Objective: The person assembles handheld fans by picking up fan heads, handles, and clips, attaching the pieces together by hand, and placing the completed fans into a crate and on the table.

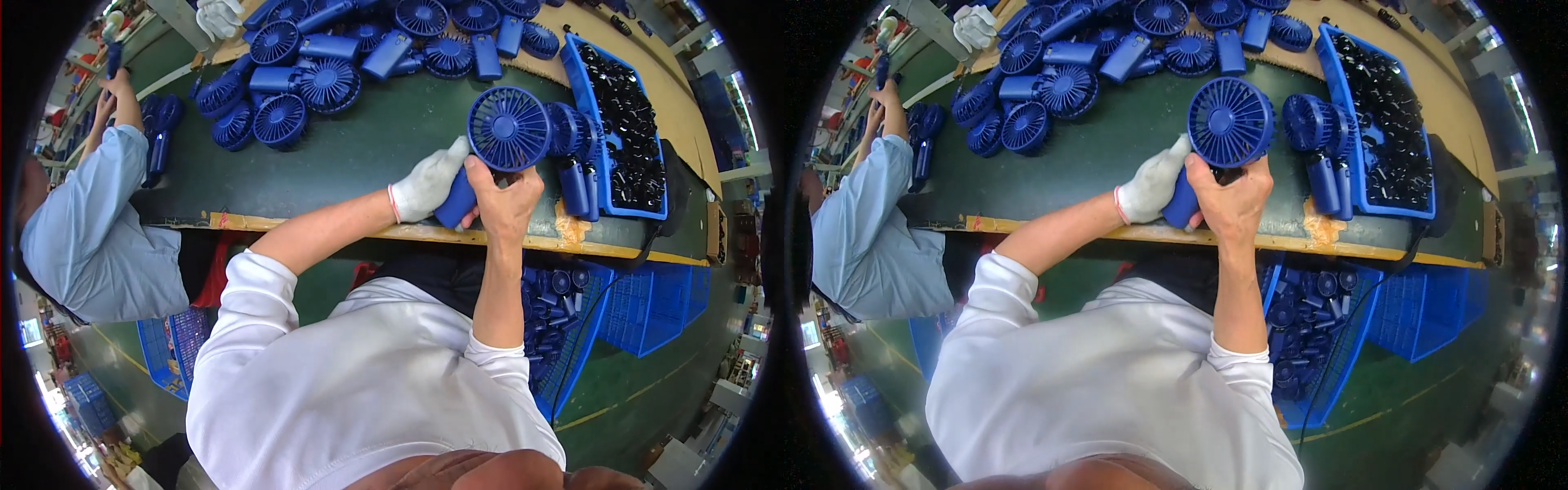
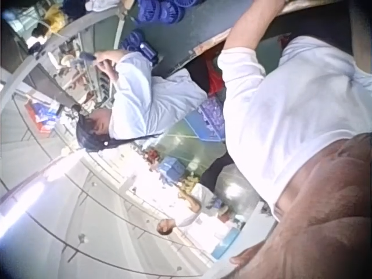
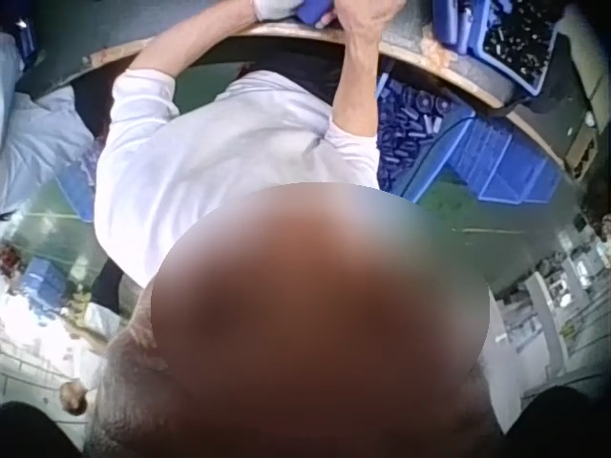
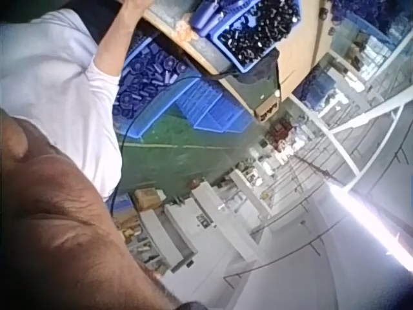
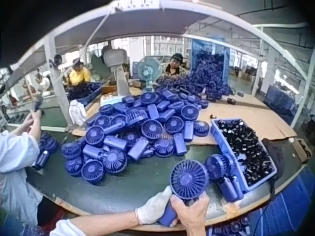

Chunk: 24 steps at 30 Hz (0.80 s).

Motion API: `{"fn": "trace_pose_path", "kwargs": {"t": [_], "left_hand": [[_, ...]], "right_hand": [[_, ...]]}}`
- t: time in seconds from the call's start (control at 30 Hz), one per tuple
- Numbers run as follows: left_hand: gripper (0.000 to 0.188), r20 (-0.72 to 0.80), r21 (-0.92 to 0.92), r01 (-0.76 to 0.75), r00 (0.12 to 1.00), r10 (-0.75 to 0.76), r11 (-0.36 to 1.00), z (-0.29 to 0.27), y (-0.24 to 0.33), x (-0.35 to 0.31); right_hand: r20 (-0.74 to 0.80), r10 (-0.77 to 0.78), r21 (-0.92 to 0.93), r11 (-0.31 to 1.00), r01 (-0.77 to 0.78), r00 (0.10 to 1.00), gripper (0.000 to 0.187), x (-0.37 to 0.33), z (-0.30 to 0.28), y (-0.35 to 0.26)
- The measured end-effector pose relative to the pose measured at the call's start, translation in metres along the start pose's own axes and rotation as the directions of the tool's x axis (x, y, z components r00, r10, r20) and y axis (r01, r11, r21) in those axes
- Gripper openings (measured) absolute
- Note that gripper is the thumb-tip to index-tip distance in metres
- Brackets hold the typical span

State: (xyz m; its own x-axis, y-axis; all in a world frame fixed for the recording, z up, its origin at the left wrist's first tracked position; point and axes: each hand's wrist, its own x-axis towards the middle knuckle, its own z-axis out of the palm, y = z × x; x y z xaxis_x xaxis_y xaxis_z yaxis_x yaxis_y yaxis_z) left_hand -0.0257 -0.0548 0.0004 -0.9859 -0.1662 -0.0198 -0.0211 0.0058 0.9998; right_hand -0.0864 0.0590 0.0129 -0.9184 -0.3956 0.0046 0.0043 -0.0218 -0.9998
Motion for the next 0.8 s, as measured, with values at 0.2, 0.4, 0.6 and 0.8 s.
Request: {"fn": "trace_pose_path", "kwargs": {"t": [0.2, 0.4, 0.6, 0.8], "left_hand": [[0.033, 0.136, 0.920, -0.299, 0.851, 0.508, 0.254, -0.031, 0.024, 0.033], [0.052, -0.248, 0.949, 0.298, 0.905, 0.347, -0.100, -0.134, 0.033, 0.118], [0.050, -0.337, 0.939, 0.339, 0.941, 0.032, -0.054, -0.136, 0.049, 0.142], [0.041, 0.025, 0.993, -0.073, 0.906, 0.422, 0.096, -0.124, 0.033, 0.071]], "right_hand": [[0.055, -0.222, -0.566, 0.796, 0.213, 0.974, 0.031, 0.019, -0.060, -0.018], [0.153, -0.312, -0.941, 0.245, 0.235, 0.938, 0.031, 0.051, -0.094, -0.014], [0.155, -0.389, -0.902, 0.318, 0.291, 0.908, 0.030, 0.058, -0.112, -0.011], [0.079, -0.404, -0.925, 0.310, 0.218, 0.911, 0.034, 0.136, -0.176, -0.027]]}}
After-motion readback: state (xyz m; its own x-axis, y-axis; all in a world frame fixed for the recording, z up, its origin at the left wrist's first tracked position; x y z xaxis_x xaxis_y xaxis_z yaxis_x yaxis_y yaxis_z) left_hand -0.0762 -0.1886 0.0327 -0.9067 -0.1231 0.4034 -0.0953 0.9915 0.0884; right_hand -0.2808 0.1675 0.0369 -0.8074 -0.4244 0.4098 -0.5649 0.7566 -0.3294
